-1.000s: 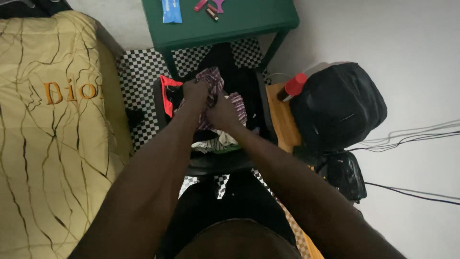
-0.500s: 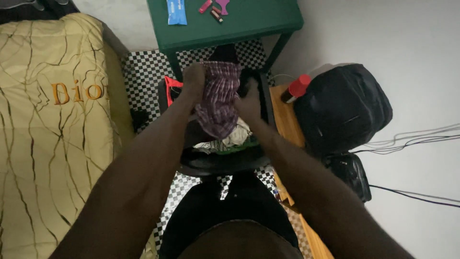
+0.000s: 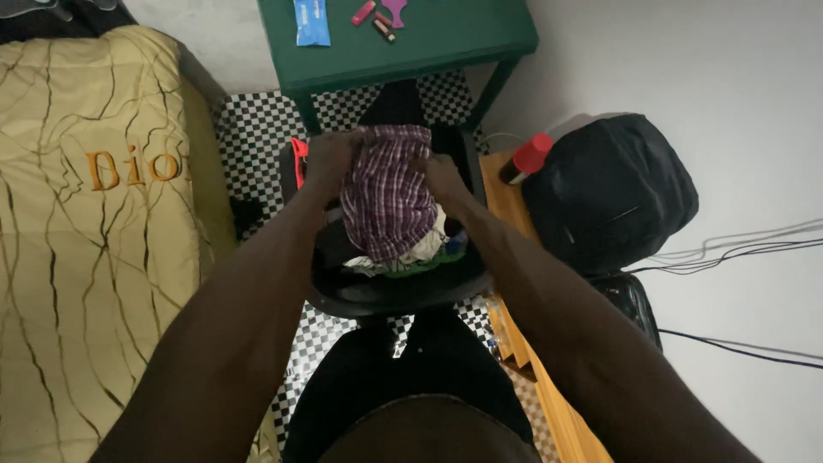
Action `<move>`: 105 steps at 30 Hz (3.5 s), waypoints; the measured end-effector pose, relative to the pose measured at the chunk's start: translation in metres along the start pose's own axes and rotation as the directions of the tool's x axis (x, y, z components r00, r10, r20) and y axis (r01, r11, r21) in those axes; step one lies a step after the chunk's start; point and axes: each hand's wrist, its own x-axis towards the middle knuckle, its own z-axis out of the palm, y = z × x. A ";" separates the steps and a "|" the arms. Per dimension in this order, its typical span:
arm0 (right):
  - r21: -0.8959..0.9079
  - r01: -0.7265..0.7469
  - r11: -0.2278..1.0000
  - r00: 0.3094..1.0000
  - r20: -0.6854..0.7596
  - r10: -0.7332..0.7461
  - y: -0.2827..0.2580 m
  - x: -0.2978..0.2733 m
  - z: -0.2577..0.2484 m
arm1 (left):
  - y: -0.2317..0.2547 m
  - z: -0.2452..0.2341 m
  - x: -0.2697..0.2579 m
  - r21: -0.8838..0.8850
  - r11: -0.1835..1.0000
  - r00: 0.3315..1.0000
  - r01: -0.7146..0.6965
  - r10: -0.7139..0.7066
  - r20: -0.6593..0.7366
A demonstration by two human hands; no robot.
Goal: Organize sandals and then sort and fold clothes inside a laundry basket.
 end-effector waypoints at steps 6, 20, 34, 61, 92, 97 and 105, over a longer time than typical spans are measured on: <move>0.438 -0.047 0.898 0.991 -0.091 0.096 0.030 0.055 0.005 | 0.110 -0.137 -0.063 -0.709 0.113 0.687 0.696 -0.392 0.612; 0.096 0.320 0.942 0.932 0.148 -0.332 0.041 -0.013 -0.018 | 0.082 -0.063 -0.077 -0.607 -0.078 0.511 0.791 -0.461 0.725; -0.067 0.125 0.990 0.984 0.135 -0.115 0.029 -0.029 -0.008 | 0.054 -0.023 -0.081 -0.717 0.455 0.834 0.528 -0.121 0.537; -0.198 -0.102 0.975 0.990 0.078 0.120 0.042 -0.015 -0.006 | 0.035 -0.036 -0.061 -0.760 -0.290 0.555 0.582 -0.541 0.632; -0.779 0.254 0.573 0.962 0.144 -0.230 0.093 -0.034 0.070 | -0.009 -0.020 -0.082 -0.889 -0.092 0.431 0.448 -0.849 0.306; -0.849 0.296 0.437 0.953 0.233 -0.194 0.106 -0.035 0.086 | -0.059 0.021 -0.093 -0.918 -0.074 0.439 0.390 -0.861 0.256; -0.823 0.295 0.486 0.936 0.145 -0.322 0.185 0.038 0.063 | -0.062 0.043 -0.096 -0.848 -0.282 0.428 0.449 -0.765 0.481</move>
